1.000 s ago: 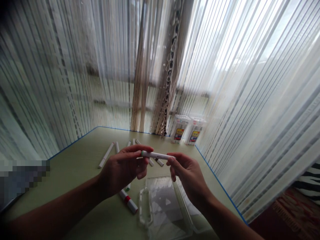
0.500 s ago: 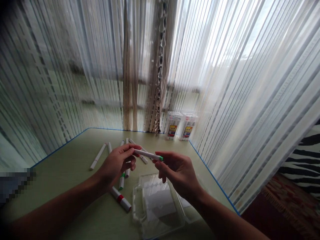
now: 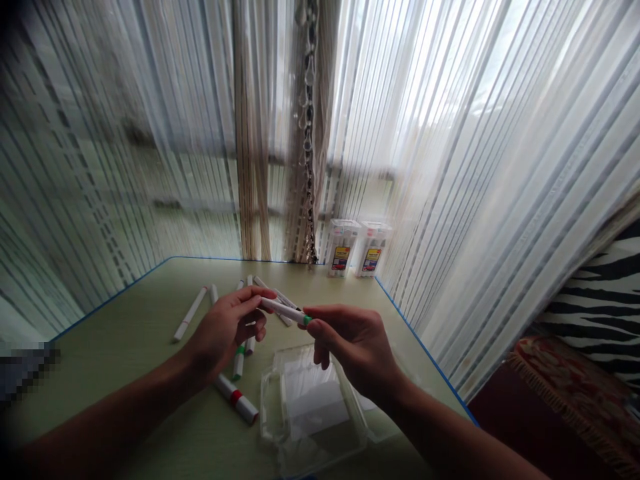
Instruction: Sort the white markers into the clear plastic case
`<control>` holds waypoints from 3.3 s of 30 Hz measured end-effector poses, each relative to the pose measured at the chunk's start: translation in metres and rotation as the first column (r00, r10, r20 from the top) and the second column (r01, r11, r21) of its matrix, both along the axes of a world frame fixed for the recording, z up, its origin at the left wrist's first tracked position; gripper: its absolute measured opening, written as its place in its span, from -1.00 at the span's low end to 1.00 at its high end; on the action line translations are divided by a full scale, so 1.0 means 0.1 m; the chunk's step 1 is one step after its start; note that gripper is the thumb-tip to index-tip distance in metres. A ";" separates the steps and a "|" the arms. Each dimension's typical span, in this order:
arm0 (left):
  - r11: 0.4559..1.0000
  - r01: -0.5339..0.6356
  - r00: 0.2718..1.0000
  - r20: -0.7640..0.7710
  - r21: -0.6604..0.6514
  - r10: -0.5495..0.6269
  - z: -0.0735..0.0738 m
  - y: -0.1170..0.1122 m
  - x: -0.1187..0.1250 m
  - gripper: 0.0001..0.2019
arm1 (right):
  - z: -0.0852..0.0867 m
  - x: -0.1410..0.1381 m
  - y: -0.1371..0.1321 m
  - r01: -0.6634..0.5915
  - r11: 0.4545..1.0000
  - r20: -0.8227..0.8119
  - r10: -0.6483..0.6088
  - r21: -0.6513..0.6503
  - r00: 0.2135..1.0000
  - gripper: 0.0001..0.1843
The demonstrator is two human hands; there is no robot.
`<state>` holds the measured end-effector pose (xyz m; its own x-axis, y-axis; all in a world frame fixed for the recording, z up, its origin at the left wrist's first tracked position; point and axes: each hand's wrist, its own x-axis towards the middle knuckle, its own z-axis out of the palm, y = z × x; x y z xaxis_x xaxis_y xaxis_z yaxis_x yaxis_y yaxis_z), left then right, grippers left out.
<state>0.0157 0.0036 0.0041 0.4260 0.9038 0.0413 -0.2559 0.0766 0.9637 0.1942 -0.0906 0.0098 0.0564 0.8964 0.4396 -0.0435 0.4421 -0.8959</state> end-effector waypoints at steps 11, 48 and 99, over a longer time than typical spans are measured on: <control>1.000 -0.029 1.000 -0.001 0.010 0.029 0.02 -0.02 0.00 -0.84 | -0.05 0.03 -0.01 -0.103 0.992 -0.045 0.100 -0.071 0.994 -0.80; 0.998 0.000 1.000 -0.006 -0.069 -0.001 0.03 -0.08 0.02 -0.91 | -0.03 -0.02 -0.11 0.073 0.997 0.286 -0.070 -0.001 0.956 -0.73; 0.721 0.202 0.877 -0.449 0.663 0.168 0.00 -0.15 -0.06 -0.82 | -0.05 -0.02 -0.02 -0.150 0.858 0.159 0.257 -0.491 0.953 -0.29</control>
